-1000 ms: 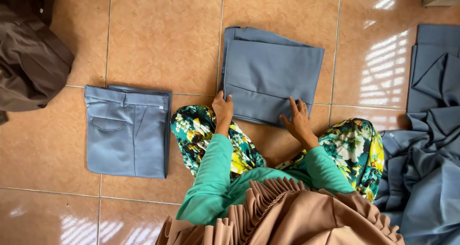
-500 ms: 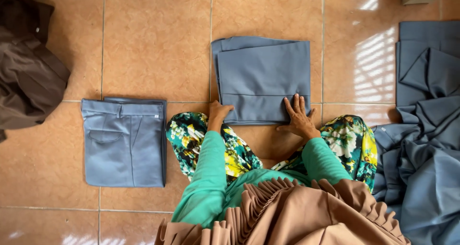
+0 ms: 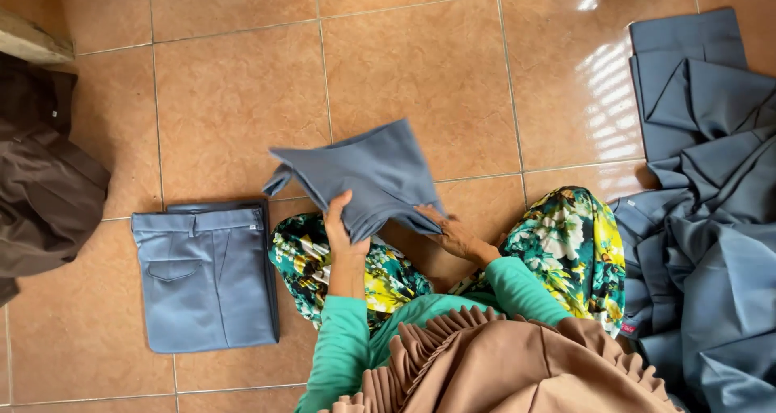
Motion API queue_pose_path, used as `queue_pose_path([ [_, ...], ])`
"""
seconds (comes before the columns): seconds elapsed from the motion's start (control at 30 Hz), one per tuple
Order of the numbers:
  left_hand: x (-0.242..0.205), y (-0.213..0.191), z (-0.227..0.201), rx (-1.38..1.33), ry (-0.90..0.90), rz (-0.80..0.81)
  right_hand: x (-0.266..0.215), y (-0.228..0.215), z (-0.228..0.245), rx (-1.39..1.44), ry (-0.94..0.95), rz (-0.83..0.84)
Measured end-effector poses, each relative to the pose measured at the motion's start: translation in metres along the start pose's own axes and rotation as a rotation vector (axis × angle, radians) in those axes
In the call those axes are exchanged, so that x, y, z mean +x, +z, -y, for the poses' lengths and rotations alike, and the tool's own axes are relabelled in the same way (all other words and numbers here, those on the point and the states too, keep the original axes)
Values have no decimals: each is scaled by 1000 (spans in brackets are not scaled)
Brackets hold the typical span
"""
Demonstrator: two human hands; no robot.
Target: Folding grey trousers and stacking them neatly on the floor.
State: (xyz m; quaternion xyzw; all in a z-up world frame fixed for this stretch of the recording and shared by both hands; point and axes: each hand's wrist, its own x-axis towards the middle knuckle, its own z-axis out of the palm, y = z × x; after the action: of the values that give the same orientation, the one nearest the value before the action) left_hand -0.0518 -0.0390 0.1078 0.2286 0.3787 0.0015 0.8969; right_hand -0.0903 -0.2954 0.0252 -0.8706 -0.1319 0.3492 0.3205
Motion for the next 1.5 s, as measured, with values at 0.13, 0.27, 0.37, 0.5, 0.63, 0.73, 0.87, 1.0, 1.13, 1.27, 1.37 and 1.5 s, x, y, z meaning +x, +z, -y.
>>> queue_pose_path([
  [0.13, -25, 96, 7, 274, 97, 16, -3, -3, 13, 905, 186, -32],
  [0.27, -27, 142, 38, 632, 60, 749, -9, -20, 36, 1435, 351, -78],
  [0.37, 17, 100, 81, 941, -47, 620, 13, 19, -43, 1565, 447, -193],
  [0.5, 46, 20, 109, 1304, -226, 498, 37, 49, -115, 1554, 528, -215],
  [0.63, 61, -77, 133, 1190, -629, 140, 34, 37, -98, 1623, 476, -213],
  [0.73, 25, -43, 120, 767, -539, 11, 25, 31, -80, 1680, 453, -217],
  [0.87, 31, -36, 127, 404, -258, -90, 12, 18, -52, 1719, 426, -255],
  [1.0, 16, -26, 107, 416, -217, -99, 22, -23, -59, 1701, 474, -355],
  [1.13, -3, -38, 79, 334, -154, -40, 90, -36, -181, 1786, 335, -519],
  [1.27, -14, -51, 61, 281, -101, 22, 111, -77, -204, 1745, 384, -648],
  [1.37, -48, -33, -3, 173, -117, 220, 76, -122, -71, 1654, 178, -517],
  [1.5, -62, -45, -71, 66, -36, 247, 71, -152, 73, 1468, 43, -415],
])
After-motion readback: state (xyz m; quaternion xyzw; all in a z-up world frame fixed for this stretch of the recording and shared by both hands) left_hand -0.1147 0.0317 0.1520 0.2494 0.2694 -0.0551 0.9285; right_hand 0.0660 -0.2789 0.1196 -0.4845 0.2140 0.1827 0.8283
